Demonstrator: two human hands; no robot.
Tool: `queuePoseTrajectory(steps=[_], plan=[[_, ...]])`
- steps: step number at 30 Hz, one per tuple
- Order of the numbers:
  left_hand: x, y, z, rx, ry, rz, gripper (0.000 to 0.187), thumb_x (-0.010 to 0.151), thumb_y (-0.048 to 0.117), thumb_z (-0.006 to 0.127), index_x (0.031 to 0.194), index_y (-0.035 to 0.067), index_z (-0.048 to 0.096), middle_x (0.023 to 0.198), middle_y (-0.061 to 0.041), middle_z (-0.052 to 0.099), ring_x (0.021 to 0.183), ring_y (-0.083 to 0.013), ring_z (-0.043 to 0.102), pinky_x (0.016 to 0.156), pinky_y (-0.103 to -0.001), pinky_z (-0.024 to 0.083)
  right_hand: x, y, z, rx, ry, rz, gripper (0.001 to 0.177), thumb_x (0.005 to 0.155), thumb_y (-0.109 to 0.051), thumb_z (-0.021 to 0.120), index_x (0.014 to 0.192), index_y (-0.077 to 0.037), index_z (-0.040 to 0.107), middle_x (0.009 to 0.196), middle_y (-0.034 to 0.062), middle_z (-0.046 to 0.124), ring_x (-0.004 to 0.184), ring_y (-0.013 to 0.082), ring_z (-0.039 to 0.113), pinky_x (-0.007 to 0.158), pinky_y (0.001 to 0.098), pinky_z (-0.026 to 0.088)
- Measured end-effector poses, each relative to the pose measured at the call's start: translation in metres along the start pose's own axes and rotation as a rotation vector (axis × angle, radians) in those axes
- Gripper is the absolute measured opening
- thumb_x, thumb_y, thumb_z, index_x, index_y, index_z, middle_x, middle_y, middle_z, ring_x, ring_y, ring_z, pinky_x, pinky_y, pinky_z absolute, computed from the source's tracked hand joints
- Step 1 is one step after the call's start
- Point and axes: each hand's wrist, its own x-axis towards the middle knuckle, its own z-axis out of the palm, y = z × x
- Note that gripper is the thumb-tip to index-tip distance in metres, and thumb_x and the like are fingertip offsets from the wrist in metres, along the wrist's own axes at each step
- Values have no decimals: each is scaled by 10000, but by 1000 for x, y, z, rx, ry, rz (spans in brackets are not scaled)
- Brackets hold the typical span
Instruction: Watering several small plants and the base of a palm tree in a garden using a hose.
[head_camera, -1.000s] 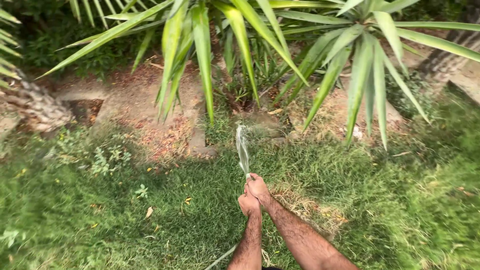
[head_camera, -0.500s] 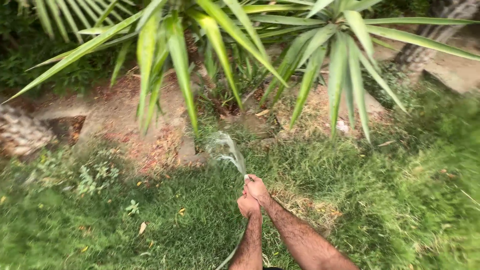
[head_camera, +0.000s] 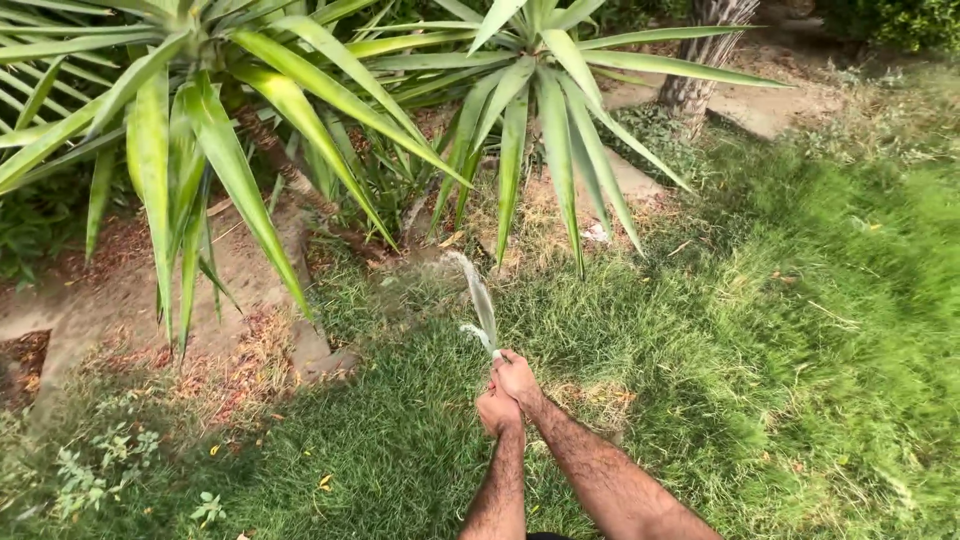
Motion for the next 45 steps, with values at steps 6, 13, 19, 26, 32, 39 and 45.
queuePoseTrajectory(steps=[6,13,19,26,32,39,45], plan=[[20,-13,1,-44,14,81,734,914,736,527,838,67,820,793,-139,777,742,-295,738,655,-462,516,9,7,13,69,48,-49,367,1091,-221,382,1334,10,531,723,80,619,568,194,632,541,354,585],[39,-30,-31,-135,222,109,682,879,706,598,907,61,817,860,-199,767,798,-396,729,708,-501,541,8,20,60,118,-72,33,299,1087,-221,437,1291,-6,472,779,118,605,591,220,644,545,394,594],[48,-40,-76,-210,299,26,645,865,697,588,938,102,826,872,-199,756,814,-421,721,729,-523,544,7,33,112,99,-184,85,255,1060,-232,487,1233,-46,464,771,117,603,586,230,633,526,400,570],[51,-54,-109,-235,383,-31,686,912,698,545,900,67,816,821,-182,759,755,-396,731,693,-517,543,8,54,151,-54,-316,44,251,1070,-222,492,1209,-15,508,741,106,617,571,214,639,500,382,565],[45,-48,-105,-217,367,-10,674,901,700,542,877,87,823,805,-158,763,751,-371,734,692,-500,539,26,67,138,-86,-326,1,264,1071,-218,485,1214,2,521,755,105,634,577,211,665,518,375,593],[19,-30,-75,-144,222,47,707,913,711,525,850,70,816,799,-180,756,774,-391,724,722,-518,527,28,59,84,-9,-215,-74,289,1059,-231,506,1231,1,501,734,99,644,565,221,673,512,376,581],[17,-32,-35,-93,159,156,690,895,713,528,906,91,826,841,-178,743,804,-410,707,722,-528,525,37,64,36,14,-113,-159,300,1062,-231,503,1234,15,509,721,95,638,552,214,674,506,362,575]])
